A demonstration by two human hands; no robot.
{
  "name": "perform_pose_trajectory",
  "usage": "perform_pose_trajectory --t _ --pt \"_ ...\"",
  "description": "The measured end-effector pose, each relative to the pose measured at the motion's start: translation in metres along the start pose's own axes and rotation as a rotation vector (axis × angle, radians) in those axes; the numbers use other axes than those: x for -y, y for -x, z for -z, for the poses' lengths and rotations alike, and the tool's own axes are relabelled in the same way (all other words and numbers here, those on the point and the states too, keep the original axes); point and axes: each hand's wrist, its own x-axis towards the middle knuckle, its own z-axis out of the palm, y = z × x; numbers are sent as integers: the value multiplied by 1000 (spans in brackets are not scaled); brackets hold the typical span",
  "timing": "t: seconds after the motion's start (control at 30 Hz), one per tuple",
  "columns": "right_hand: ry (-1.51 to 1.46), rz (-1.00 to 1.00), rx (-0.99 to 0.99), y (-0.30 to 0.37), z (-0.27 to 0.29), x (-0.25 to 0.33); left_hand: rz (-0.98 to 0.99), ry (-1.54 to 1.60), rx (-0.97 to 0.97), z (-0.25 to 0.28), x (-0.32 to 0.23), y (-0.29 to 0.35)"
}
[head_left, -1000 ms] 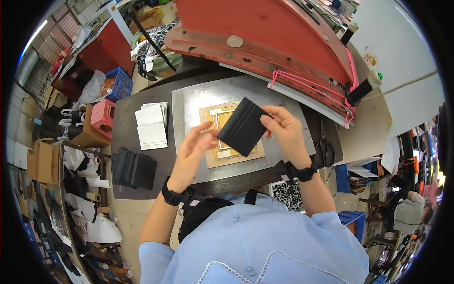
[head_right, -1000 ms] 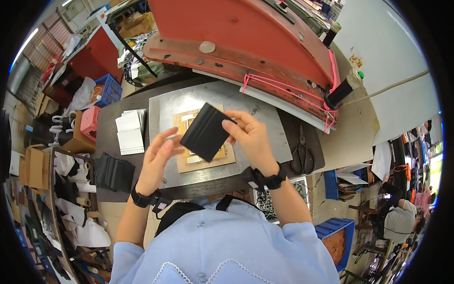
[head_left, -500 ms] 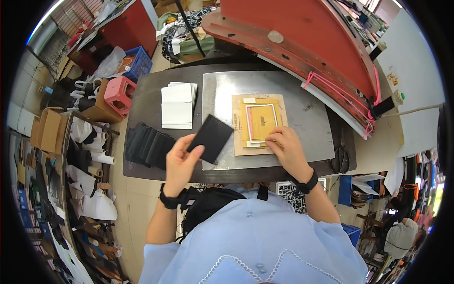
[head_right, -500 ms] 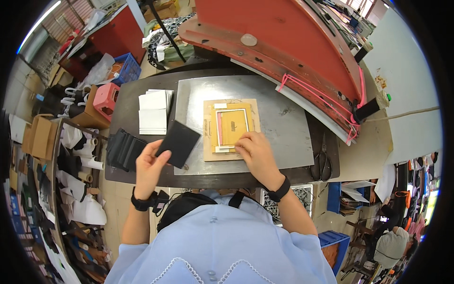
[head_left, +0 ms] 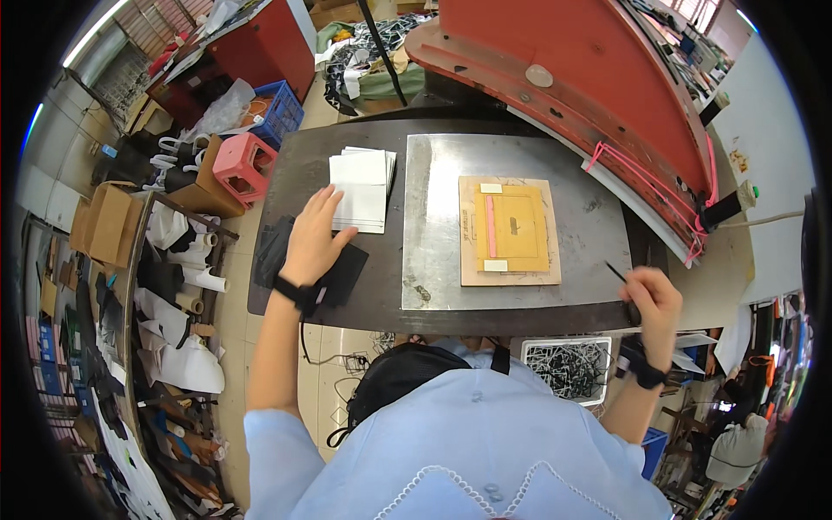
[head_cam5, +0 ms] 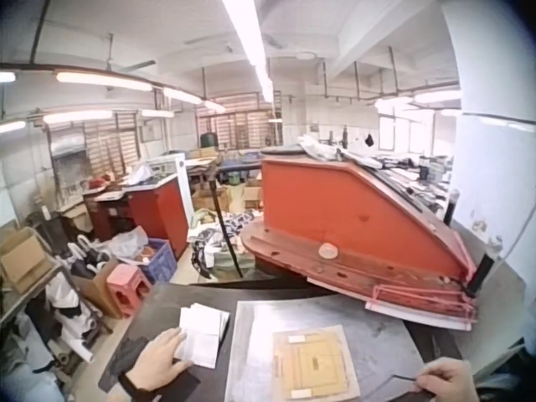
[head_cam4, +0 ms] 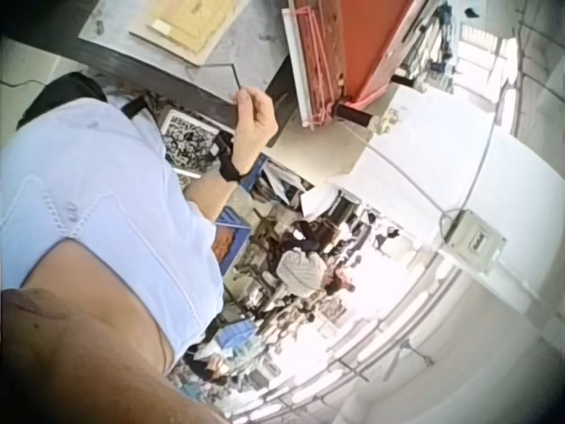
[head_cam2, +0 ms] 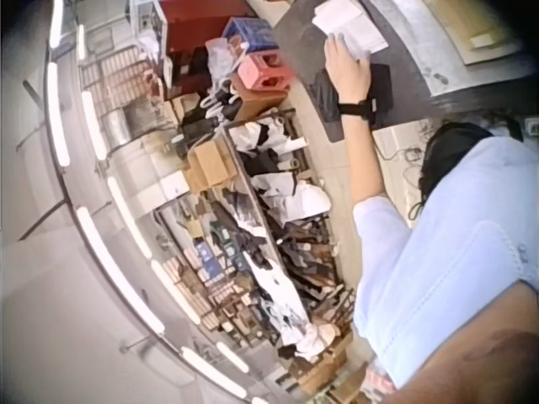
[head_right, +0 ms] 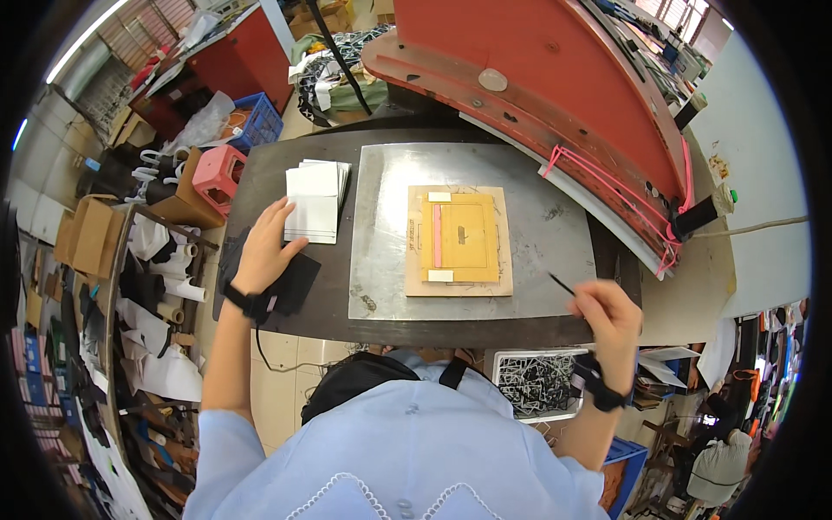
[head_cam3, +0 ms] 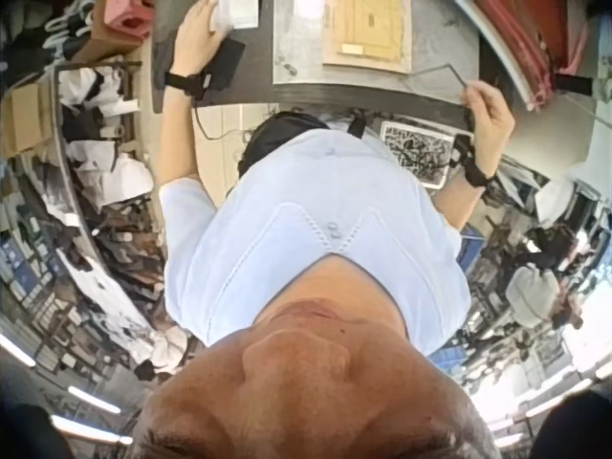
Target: The user is placing leather components into a jig and operating a large industrial press machine to secure or emboss them.
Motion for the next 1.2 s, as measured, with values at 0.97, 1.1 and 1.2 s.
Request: perform_pose_trajectory --t 0.97,1.1,1.2 --pt "-204 -160 454 -21 -97 -19 428 1497 332 -48 -191 6" --pt "-269 -218 356 -55 -99 -33 254 1093 183 -48 -174 -10" --pt "-287 -195 307 -80 -110 -44 36 644 154 -48 -151 -22"
